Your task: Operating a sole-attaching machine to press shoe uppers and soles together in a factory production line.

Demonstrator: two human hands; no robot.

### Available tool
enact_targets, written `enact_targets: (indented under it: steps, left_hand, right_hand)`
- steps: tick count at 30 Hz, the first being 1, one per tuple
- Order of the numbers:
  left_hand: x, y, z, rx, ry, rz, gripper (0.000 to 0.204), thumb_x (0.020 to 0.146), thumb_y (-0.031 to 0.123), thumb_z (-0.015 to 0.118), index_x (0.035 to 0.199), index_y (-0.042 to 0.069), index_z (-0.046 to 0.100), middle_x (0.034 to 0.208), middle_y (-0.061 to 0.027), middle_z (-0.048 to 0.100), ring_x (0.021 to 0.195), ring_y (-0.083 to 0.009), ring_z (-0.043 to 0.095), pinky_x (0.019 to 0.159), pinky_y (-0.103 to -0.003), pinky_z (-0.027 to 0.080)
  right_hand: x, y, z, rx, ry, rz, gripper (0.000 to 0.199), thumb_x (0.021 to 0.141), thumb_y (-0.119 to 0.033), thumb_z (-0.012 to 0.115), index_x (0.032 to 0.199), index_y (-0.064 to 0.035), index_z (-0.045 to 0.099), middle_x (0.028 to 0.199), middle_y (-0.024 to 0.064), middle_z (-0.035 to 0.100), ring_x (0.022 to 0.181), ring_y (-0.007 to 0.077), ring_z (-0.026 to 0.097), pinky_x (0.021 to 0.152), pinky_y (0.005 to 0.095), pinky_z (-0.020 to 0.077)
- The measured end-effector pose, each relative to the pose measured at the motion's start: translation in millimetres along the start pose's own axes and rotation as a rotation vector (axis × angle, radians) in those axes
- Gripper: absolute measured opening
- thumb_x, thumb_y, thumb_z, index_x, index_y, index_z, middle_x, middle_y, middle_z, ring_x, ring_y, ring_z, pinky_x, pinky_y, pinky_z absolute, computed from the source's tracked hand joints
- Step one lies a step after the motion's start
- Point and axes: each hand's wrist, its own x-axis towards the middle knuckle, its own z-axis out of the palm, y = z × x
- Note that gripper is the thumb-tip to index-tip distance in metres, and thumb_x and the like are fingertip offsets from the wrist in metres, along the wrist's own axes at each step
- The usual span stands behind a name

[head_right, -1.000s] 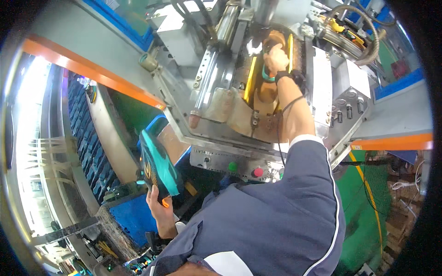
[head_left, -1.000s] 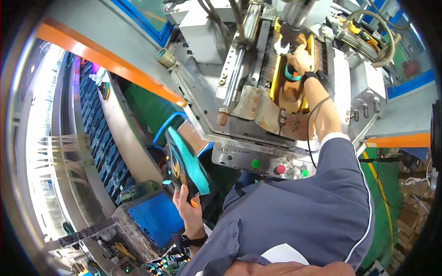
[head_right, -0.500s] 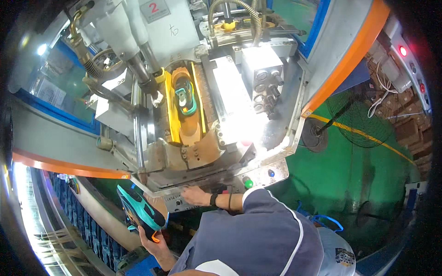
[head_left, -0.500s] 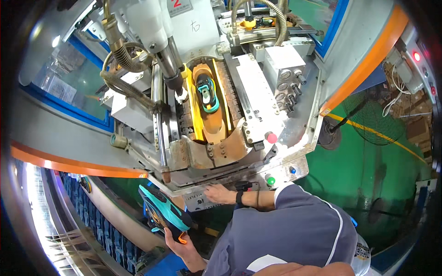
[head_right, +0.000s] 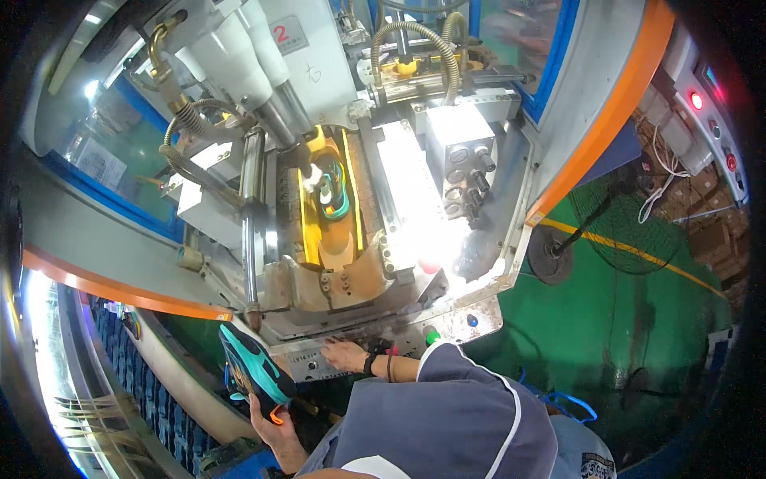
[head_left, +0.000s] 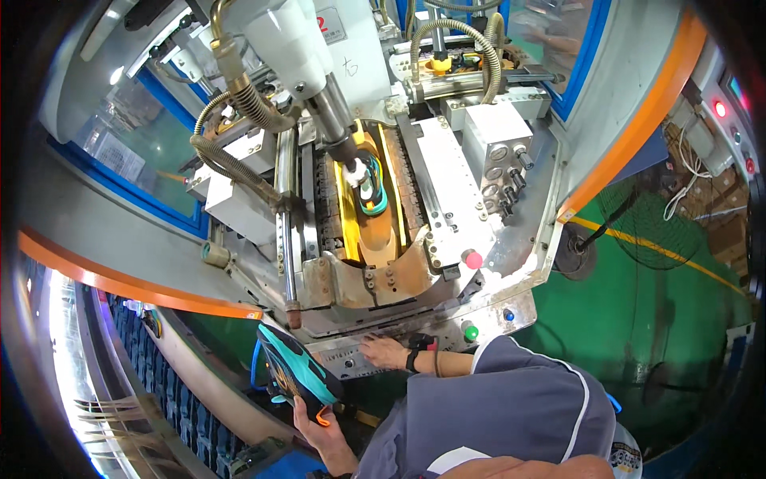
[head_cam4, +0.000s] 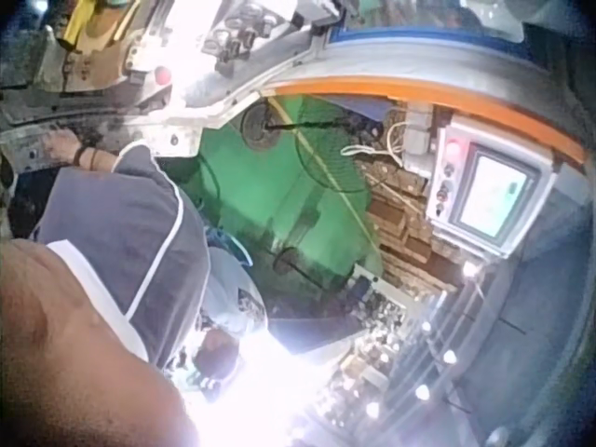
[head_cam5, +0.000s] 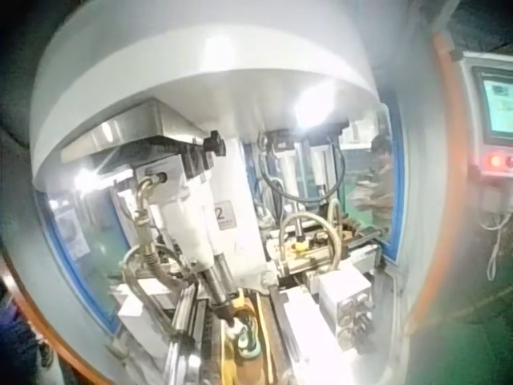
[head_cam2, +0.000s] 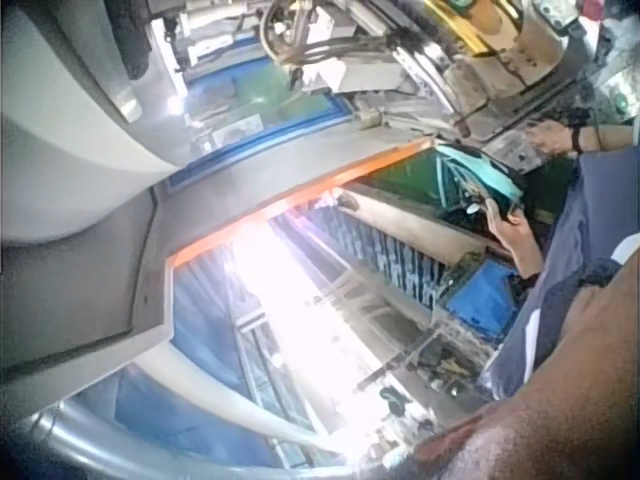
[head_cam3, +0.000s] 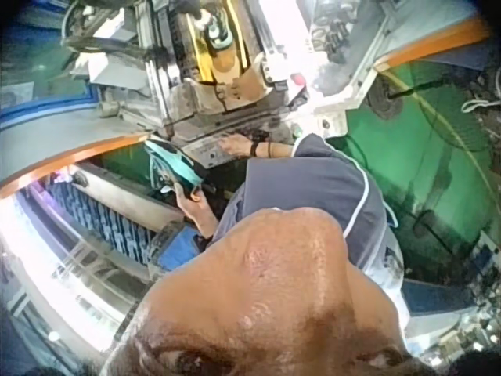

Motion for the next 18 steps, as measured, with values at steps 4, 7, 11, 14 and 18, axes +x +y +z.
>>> enact_targets:
  steps: [4,7,11,14,18]
  left_hand:
    - [-9,-2,-3,0.005,0.028,0.025,0.033,0.085,0.026,0.067,0.11,0.004,0.06,0.102,-0.0069,0.065,0.091,-0.023,0.063,0.073,-0.038,0.05]
    - [-18,-9,-18,0.003,0.04,0.023,0.038,0.085,0.026,0.067,0.115,0.005,0.057,0.106,-0.0077,0.064,0.095,-0.0242,0.062,0.077,-0.039,0.05]
    - [-47,-30,-38,-0.049,0.012,0.006,0.041,0.085,0.025,0.067,0.119,0.005,0.056,0.111,-0.0088,0.064,0.099,-0.0257,0.062,0.081,-0.041,0.051]
    - [-77,-43,-61,-0.113,0.047,0.012,0.036,0.089,0.023,0.062,0.12,0.005,0.056,0.11,-0.0085,0.064,0.099,-0.0231,0.063,0.078,-0.037,0.052]
    - [-117,-49,-68,-0.155,0.245,0.011,0.033,0.09,0.014,0.058,0.12,-0.001,0.057,0.112,-0.008,0.063,0.098,-0.0189,0.063,0.078,-0.033,0.051]
  right_hand:
    - [3,-3,-12,0.033,-0.035,0.01,0.022,0.083,-0.022,0.056,0.093,-0.0041,0.052,0.107,0.0171,0.051,0.104,0.0364,0.052,0.08,0.0427,0.0493]
    - [3,-1,-10,0.012,-0.021,0.064,0.023,0.081,-0.026,0.058,0.091,-0.0053,0.053,0.105,0.0164,0.051,0.102,0.0356,0.052,0.079,0.0437,0.0491]
    - [3,13,10,0.006,0.053,-0.018,0.026,0.081,-0.028,0.059,0.091,-0.0053,0.053,0.105,0.0165,0.051,0.102,0.0362,0.052,0.078,0.0458,0.0488]
    - [6,9,20,0.016,0.002,0.007,0.023,0.081,-0.029,0.057,0.089,-0.0069,0.057,0.101,0.02,0.058,0.09,0.0385,0.057,0.072,0.0479,0.0476]
    - [12,40,37,-0.055,-0.157,0.303,0.024,0.082,-0.027,0.053,0.076,-0.0044,0.06,0.078,0.0187,0.059,0.075,0.0338,0.058,0.066,0.0443,0.0475]
